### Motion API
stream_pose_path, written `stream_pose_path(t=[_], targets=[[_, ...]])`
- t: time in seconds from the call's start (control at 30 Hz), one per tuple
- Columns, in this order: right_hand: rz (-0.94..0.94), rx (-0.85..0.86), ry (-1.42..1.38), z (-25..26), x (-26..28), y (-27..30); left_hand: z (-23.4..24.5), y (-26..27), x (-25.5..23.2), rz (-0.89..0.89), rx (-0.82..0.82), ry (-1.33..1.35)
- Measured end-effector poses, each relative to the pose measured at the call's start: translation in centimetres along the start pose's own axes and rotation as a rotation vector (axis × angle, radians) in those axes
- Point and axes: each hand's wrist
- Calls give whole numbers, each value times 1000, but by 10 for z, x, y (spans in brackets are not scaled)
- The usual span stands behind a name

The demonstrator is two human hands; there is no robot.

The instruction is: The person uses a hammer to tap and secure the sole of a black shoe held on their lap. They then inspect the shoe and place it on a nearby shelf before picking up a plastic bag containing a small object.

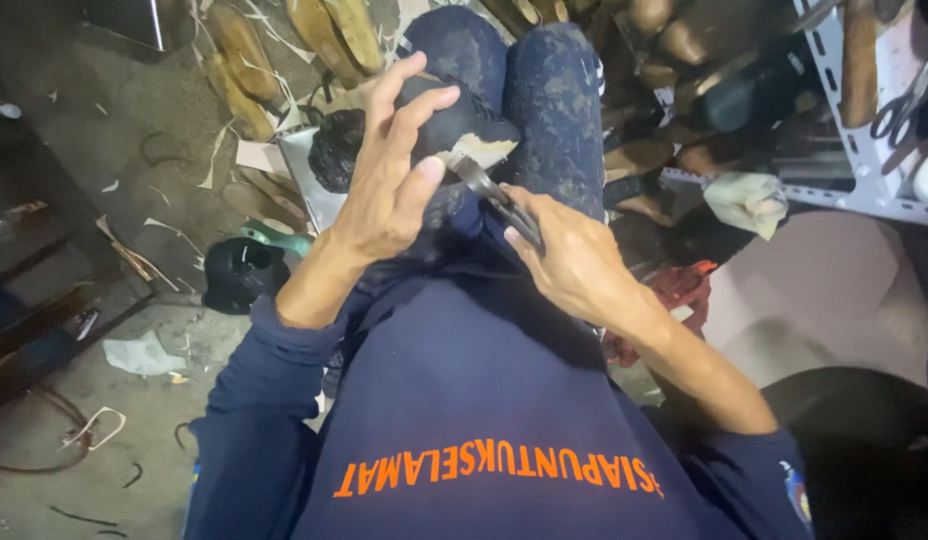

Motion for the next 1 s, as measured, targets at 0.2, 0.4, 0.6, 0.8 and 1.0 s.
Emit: stream_pose_path(t=[0.2,0.4,0.6,0.8,1.0], targets=[[-120,116,110,30,8,2,-11,6,-3,-77,-15,30],[-133,191,286,49,9,14,-15,2,-2,-158,3,-112],[183,-137,596,12,-41,-4,-5,-3,12,-117,26,-44],[120,-111,698,5,-40,1,-13,1,13,-81,47,7],[83,-32,646,19,-27,-6,-14,-2,9,60,61,105]])
Point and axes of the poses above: each hand's wrist, its own y-axis away from the middle knuckle, its own z-axis out of the back of the hand, x = y × z
